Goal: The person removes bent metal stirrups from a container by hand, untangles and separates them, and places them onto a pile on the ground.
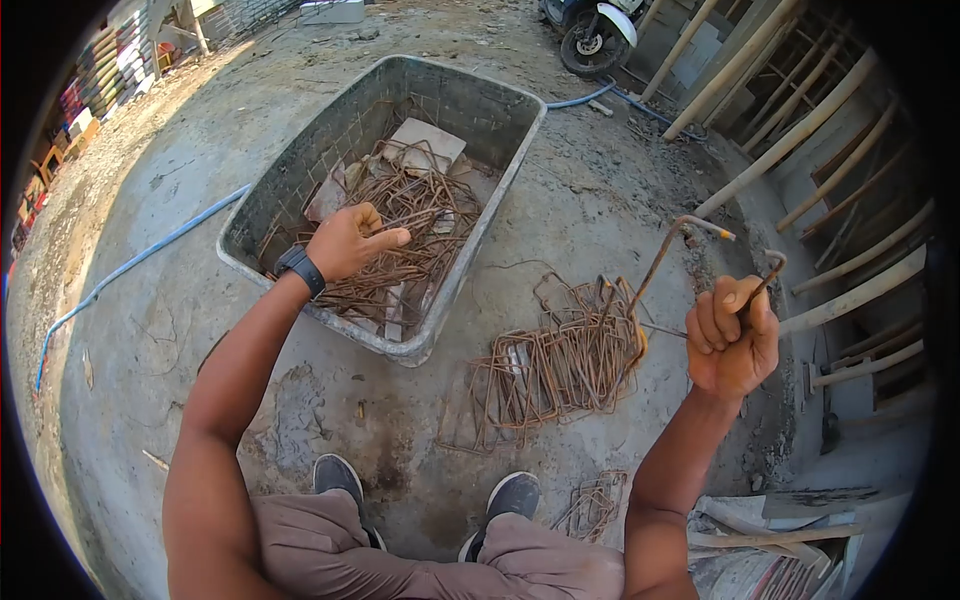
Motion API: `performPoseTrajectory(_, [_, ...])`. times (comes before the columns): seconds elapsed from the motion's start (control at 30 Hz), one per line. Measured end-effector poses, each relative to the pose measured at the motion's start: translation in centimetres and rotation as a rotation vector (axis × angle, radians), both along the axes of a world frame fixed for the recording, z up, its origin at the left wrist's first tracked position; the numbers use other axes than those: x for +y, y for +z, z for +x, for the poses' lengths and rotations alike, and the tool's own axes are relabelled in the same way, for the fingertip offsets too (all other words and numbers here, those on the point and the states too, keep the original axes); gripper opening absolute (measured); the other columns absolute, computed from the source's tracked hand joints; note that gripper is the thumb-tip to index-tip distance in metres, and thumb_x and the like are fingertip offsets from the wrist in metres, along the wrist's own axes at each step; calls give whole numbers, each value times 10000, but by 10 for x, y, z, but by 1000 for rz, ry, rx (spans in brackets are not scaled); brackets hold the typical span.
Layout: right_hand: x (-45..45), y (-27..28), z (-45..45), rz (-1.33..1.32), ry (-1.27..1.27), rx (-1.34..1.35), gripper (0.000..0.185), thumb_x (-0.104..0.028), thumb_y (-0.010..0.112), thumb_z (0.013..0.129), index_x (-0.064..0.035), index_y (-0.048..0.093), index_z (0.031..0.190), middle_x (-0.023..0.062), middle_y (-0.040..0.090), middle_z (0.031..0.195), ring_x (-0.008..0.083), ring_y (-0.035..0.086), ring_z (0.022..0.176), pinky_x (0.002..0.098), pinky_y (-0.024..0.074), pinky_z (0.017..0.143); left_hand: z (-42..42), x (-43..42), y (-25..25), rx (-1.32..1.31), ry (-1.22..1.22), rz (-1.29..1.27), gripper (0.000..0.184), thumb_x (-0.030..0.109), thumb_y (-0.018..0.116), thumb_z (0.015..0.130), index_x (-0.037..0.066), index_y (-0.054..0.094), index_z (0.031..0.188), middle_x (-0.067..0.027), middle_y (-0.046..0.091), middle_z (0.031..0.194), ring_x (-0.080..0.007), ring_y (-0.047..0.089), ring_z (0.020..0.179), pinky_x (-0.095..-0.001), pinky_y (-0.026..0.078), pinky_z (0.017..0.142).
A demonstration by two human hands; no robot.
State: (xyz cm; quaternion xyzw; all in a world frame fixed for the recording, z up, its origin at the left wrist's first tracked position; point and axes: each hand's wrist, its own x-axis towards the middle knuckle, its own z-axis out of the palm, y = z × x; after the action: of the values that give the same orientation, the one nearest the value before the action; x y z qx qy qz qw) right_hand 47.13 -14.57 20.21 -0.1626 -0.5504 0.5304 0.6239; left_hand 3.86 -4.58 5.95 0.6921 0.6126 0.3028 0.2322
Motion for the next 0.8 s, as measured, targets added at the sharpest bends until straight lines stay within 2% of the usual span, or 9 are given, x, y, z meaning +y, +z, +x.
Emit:
performPoseTrajectory(0.03, [-2,-2,4,-11,4,-13,333,-278,477,1039,8,619,940,-40,326,621,41,236,482,228,210,399,7,-1,-7,27,-55,-72,670,639,779,784,-10,634,872,-138,616,704,-228,596,672,-388,479,631])
performPoseTrajectory(0.17, [-12,-17,12,-136,-110,-119,340,-280,495,1033,21,620,934,-57,303,589,41,238,481,241,219,426,44,-10,-24,124,-208,-192,694,609,743,836,-38,662,1076,-237,703,911,-317,697,877,-428,531,780])
performPoseTrajectory(0.4, [-17,-34,10,-273,-117,-142,337,-272,521,1022,26,641,919,-56,326,581,41,262,476,235,235,432,52,-11,-29,-75,-253,-397,601,535,668,935,-43,659,1099,-241,706,979,-328,690,910,-419,532,810])
performPoseTrajectory(0.5, [-16,-38,-1,-279,-81,-137,330,-259,516,1025,27,643,921,-55,335,580,41,268,478,227,238,433,56,-23,-21,268,-113,-143,500,463,681,936,-10,657,1094,-201,693,952,-347,669,888,-427,524,783])
performPoseTrajectory(0.6, [-13,-37,-16,-279,-46,-99,321,-250,509,1033,23,643,930,-54,337,584,38,269,483,224,239,434,77,-39,17,261,-183,549,399,363,709,912,17,651,1103,-164,673,937,-375,649,879,-446,519,775])
performPoseTrajectory(0.63, [-12,-37,-21,-277,-38,-82,318,-247,507,1036,22,643,934,-54,336,586,38,269,486,223,240,435,85,-48,30,176,-288,520,362,283,723,894,32,648,1142,-161,669,1028,-365,650,958,-428,512,836])
performPoseTrajectory(0.7, [-9,-40,-30,-291,-19,-53,315,-248,503,1043,16,643,944,-53,337,593,37,270,489,224,242,436,108,-73,48,-34,-529,244,377,297,727,906,27,642,1156,-163,672,1097,-320,652,1035,-402,504,878])
performPoseTrajectory(0.77, [-6,-41,-41,-310,-10,-35,313,-251,501,1048,10,643,951,-52,338,598,36,271,492,223,245,436,144,-97,34,-369,-642,83,385,313,718,926,11,641,1153,-156,687,1129,-282,666,1027,-375,505,882])
performPoseTrajectory(0.8, [-4,-42,-47,-322,-11,-32,313,-254,501,1050,8,643,954,-52,340,600,37,271,493,223,248,436,164,-104,11,-424,-619,137,366,306,698,949,3,641,1147,-139,701,1110,-247,669,1006,-357,510,872])
